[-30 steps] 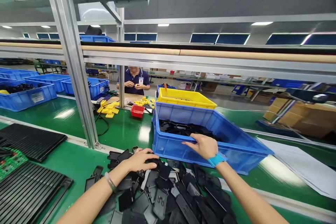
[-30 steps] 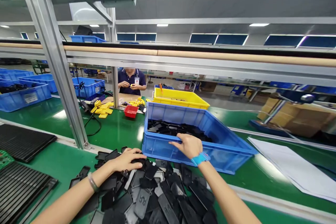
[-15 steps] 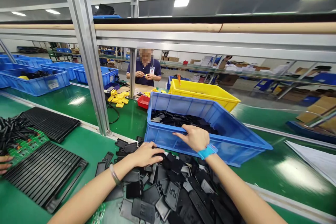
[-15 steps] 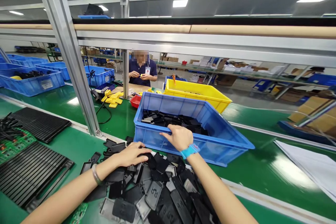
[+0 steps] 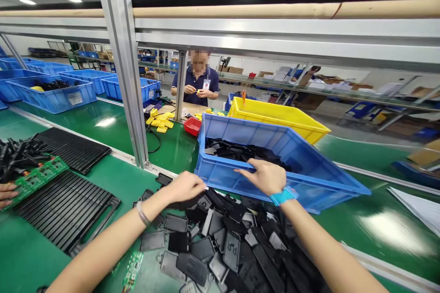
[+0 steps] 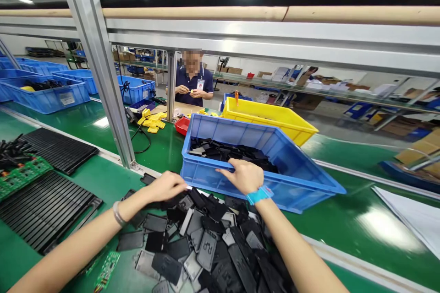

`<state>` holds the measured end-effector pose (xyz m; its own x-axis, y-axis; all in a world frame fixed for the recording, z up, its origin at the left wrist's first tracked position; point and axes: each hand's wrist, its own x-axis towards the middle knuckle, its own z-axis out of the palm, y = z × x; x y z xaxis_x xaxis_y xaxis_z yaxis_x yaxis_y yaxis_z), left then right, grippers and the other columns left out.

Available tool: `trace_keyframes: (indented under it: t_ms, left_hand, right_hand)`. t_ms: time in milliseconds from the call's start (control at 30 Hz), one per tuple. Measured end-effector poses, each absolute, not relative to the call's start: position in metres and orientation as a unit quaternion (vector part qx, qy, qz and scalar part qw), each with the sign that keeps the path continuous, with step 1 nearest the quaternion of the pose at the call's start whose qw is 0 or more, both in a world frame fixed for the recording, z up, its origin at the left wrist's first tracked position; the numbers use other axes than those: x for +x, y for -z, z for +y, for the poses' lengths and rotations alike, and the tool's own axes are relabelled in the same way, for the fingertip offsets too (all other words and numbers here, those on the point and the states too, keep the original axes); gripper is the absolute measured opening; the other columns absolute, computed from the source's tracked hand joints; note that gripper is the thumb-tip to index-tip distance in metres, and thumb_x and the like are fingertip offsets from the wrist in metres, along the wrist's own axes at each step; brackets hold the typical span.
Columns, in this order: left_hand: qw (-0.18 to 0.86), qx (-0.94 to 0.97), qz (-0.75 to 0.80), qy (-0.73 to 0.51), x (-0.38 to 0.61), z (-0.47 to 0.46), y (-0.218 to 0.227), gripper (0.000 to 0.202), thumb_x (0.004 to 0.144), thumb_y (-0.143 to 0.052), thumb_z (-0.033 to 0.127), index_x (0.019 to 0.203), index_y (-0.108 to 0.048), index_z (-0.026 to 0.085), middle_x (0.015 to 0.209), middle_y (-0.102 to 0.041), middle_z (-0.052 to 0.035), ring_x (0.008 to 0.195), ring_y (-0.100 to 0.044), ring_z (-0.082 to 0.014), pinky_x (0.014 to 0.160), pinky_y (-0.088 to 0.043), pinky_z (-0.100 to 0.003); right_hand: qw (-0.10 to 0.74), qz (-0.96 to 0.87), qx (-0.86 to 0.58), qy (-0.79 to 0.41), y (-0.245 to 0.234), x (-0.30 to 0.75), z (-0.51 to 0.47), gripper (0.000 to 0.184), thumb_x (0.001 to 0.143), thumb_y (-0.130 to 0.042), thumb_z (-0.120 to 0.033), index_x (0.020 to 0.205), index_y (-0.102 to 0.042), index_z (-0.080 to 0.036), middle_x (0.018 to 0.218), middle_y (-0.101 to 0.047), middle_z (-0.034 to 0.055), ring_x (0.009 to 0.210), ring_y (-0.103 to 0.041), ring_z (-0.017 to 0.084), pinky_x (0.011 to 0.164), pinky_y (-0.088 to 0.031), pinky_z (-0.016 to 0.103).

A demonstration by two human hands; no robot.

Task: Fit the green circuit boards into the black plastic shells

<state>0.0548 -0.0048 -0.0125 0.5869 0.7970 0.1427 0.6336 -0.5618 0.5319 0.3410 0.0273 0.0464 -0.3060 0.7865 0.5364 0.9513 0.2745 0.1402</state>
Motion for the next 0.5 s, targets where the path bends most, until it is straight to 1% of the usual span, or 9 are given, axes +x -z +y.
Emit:
trace_keyframes:
  t_ms: [33, 100, 167, 200, 267, 367, 433, 500]
  left_hand:
    - [0.213, 0.851, 0.443, -0.185, 0.044, 0.004, 0.013, 0.045, 0.096, -0.033, 0.044, 0.101, -0.07, 0.02, 0.102, -0.071, -0.0092, 0.103, -0.063, -0.0248, 0.095, -0.043, -0.035]
    - [0.2, 0.834, 0.482, -0.182, 0.026, 0.02, 0.017, 0.045, 0.094, -0.036, 0.046, 0.114, -0.065, 0.017, 0.118, -0.066, -0.0134, 0.117, -0.056, -0.0289, 0.101, -0.038, -0.041]
    - [0.199, 0.83, 0.493, -0.167, 0.015, 0.029, 0.024, 0.05, 0.089, -0.046, 0.05, 0.124, -0.058, 0.016, 0.132, -0.057, -0.0147, 0.126, -0.048, -0.0312, 0.105, -0.035, -0.044]
    - [0.203, 0.833, 0.49, -0.158, 0.012, 0.029, 0.028, 0.054, 0.086, -0.051, 0.052, 0.126, -0.056, 0.017, 0.135, -0.055, -0.0145, 0.128, -0.046, -0.0314, 0.105, -0.035, -0.043]
    - [0.211, 0.84, 0.479, -0.145, 0.01, 0.025, 0.036, 0.055, 0.084, -0.053, 0.054, 0.125, -0.057, 0.018, 0.136, -0.054, -0.0141, 0.129, -0.046, -0.0303, 0.105, -0.036, -0.041]
    - [0.212, 0.842, 0.473, -0.149, 0.011, 0.015, 0.043, 0.047, 0.085, -0.053, 0.051, 0.118, -0.06, 0.019, 0.135, -0.054, -0.0131, 0.128, -0.046, -0.0273, 0.105, -0.036, -0.037]
    - [0.211, 0.836, 0.482, -0.154, 0.012, 0.017, 0.046, 0.041, 0.084, -0.055, 0.047, 0.114, -0.061, 0.021, 0.13, -0.056, -0.0116, 0.124, -0.049, -0.0258, 0.103, -0.037, -0.037]
    - [0.21, 0.822, 0.506, -0.152, 0.015, 0.028, 0.048, 0.035, 0.085, -0.056, 0.042, 0.112, -0.06, 0.021, 0.12, -0.061, -0.01, 0.114, -0.054, -0.0243, 0.097, -0.041, -0.037]
  right_hand:
    - [0.183, -0.775, -0.563, 0.221, -0.047, 0.337, 0.029, 0.064, 0.082, -0.036, -0.076, 0.066, -0.065, -0.021, 0.063, -0.068, 0.0058, 0.058, -0.059, 0.017, 0.049, -0.018, 0.026]
    - [0.179, -0.774, -0.567, 0.217, -0.047, 0.33, 0.032, 0.064, 0.083, -0.036, -0.075, 0.067, -0.064, -0.02, 0.066, -0.069, 0.006, 0.059, -0.06, 0.018, 0.049, -0.018, 0.026]
    - [0.175, -0.772, -0.572, 0.216, -0.048, 0.322, 0.035, 0.062, 0.085, -0.035, -0.072, 0.069, -0.064, -0.02, 0.069, -0.07, 0.0064, 0.061, -0.061, 0.018, 0.05, -0.017, 0.027]
    - [0.173, -0.769, -0.575, 0.217, -0.048, 0.319, 0.035, 0.062, 0.086, -0.035, -0.071, 0.069, -0.064, -0.02, 0.069, -0.07, 0.0066, 0.062, -0.062, 0.019, 0.05, -0.017, 0.027]
    - [0.171, -0.765, -0.581, 0.219, -0.047, 0.314, 0.036, 0.061, 0.087, -0.034, -0.07, 0.07, -0.064, -0.02, 0.07, -0.071, 0.0069, 0.064, -0.063, 0.02, 0.05, -0.017, 0.027]
    - [0.165, -0.764, -0.585, 0.218, -0.048, 0.311, 0.035, 0.06, 0.088, -0.034, -0.069, 0.072, -0.064, -0.02, 0.071, -0.071, 0.0071, 0.066, -0.064, 0.021, 0.051, -0.017, 0.027]
    - [0.158, -0.765, -0.587, 0.214, -0.05, 0.31, 0.036, 0.059, 0.087, -0.036, -0.07, 0.074, -0.064, -0.02, 0.072, -0.072, 0.0068, 0.067, -0.064, 0.021, 0.051, -0.017, 0.027]
    - [0.151, -0.763, -0.592, 0.211, -0.054, 0.309, 0.038, 0.058, 0.084, -0.04, -0.072, 0.074, -0.064, -0.021, 0.072, -0.072, 0.0062, 0.068, -0.065, 0.021, 0.05, -0.017, 0.027]
